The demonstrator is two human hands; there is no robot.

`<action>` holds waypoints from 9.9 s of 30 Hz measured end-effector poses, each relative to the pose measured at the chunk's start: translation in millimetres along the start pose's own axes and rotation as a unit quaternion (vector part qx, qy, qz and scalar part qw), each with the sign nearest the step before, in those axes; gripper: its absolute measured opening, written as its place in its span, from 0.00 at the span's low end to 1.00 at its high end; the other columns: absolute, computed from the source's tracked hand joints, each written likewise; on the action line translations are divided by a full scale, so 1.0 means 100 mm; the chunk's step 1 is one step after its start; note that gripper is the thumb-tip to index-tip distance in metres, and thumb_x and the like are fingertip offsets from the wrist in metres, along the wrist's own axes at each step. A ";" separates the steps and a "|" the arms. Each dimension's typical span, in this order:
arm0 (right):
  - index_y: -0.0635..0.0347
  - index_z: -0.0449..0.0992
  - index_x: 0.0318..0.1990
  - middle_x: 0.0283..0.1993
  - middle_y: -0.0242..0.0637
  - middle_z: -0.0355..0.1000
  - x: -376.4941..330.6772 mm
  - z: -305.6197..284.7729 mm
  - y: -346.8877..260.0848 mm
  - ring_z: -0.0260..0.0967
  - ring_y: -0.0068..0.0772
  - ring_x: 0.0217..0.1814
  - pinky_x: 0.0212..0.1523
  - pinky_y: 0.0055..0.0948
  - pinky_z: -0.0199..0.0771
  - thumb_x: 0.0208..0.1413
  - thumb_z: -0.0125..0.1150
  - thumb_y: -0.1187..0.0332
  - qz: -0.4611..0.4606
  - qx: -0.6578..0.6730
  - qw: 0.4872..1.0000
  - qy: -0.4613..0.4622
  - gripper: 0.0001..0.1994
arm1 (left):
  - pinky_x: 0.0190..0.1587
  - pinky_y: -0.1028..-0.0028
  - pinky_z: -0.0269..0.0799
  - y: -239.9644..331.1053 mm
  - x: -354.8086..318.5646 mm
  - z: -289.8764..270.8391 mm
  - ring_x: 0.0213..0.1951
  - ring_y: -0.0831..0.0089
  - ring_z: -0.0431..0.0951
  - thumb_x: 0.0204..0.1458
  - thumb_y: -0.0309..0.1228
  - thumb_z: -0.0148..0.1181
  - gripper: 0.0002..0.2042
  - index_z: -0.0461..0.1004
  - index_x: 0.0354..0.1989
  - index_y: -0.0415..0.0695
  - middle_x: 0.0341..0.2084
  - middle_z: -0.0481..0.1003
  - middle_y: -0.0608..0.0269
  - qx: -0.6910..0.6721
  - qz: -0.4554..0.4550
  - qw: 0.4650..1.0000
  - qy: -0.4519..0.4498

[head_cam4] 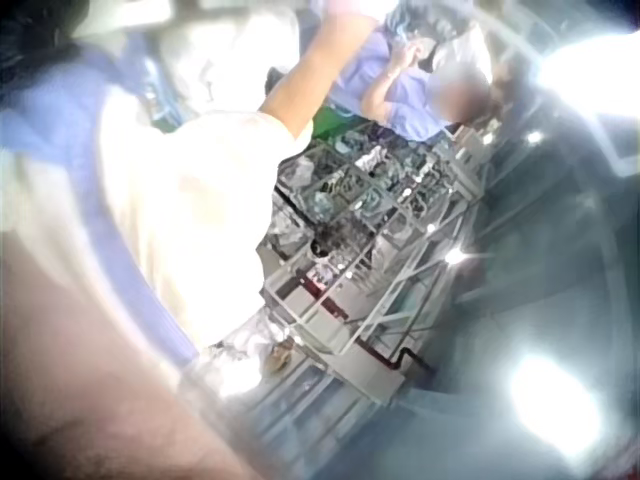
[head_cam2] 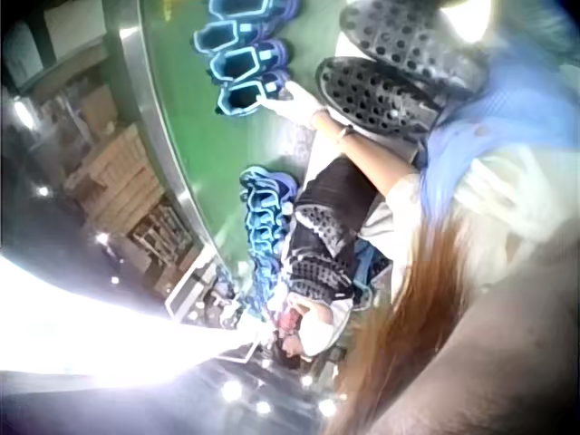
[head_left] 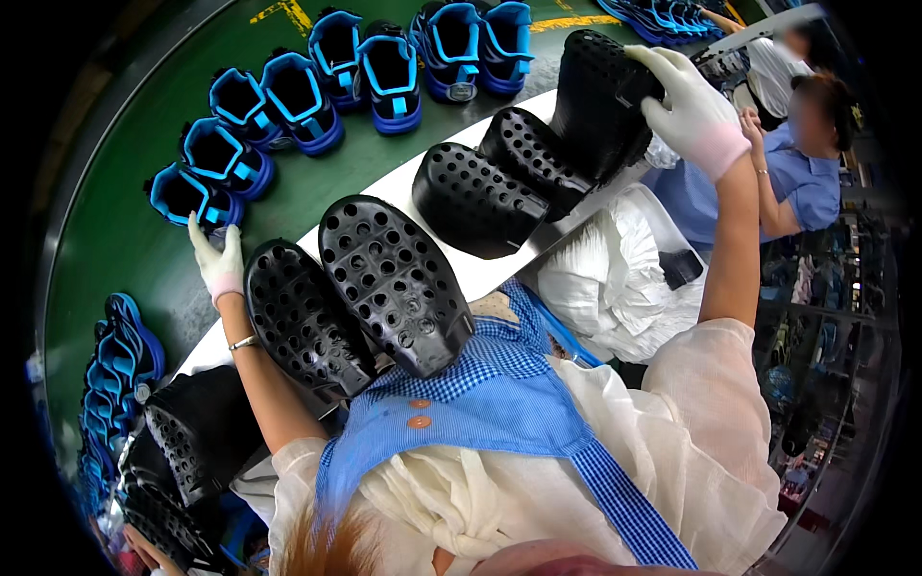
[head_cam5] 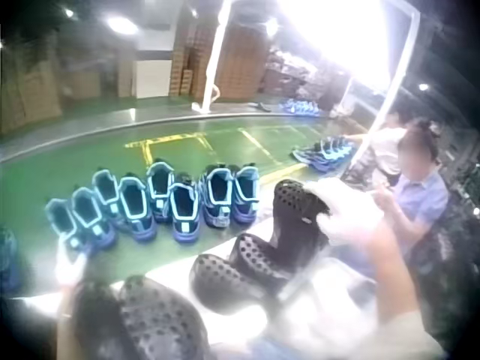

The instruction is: The person assembles shoes by picking up a black perforated component, placing it over a blue-and-black shoe upper on a conveyor belt, and pressing the pieces together before moving the shoe along the line.

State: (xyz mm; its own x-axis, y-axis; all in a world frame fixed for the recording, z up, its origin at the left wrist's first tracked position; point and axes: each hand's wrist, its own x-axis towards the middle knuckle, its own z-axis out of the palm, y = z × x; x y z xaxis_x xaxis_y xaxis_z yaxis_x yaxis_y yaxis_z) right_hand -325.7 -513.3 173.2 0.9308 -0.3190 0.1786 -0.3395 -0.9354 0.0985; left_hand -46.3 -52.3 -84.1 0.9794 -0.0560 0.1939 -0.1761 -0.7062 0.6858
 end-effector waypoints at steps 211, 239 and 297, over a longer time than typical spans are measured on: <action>0.67 0.74 0.44 0.32 0.50 0.73 0.90 -0.03 -2.99 0.74 0.45 0.35 0.38 0.33 0.74 0.47 0.63 0.53 -0.469 0.353 0.810 -0.012 0.25 | 0.50 0.71 0.70 1.21 -0.29 -1.03 0.46 0.73 0.74 0.57 0.43 0.54 0.20 0.71 0.52 0.43 0.43 0.75 0.62 -0.711 -0.018 0.667 -0.224; 0.68 0.77 0.26 0.22 0.51 0.72 2.02 0.83 -4.18 0.73 0.47 0.26 0.34 0.37 0.75 0.52 0.49 0.54 -0.420 -0.022 0.884 -0.206 0.22 | 0.42 0.58 0.72 0.64 0.03 -0.02 0.41 0.56 0.75 0.51 0.45 0.58 0.14 0.76 0.35 0.46 0.39 0.73 0.59 0.053 0.013 0.993 -0.107; 0.60 0.70 0.35 0.35 0.38 0.67 0.01 -0.33 -2.65 0.67 0.40 0.35 0.37 0.37 0.68 0.25 0.72 0.63 -0.513 0.200 0.812 -0.194 0.25 | 0.45 0.68 0.70 0.98 0.53 -0.26 0.39 0.59 0.77 0.51 0.49 0.55 0.21 0.78 0.42 0.44 0.34 0.78 0.53 -0.017 0.074 0.986 -0.151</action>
State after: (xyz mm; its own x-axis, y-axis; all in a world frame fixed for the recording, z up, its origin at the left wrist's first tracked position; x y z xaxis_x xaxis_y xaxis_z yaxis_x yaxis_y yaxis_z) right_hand -239.3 -260.7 179.6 0.6956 0.7073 -0.1259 0.6399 -0.6897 -0.3389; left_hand -13.8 -105.7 11.7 0.9263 -0.3684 0.0795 -0.3178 -0.6502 0.6901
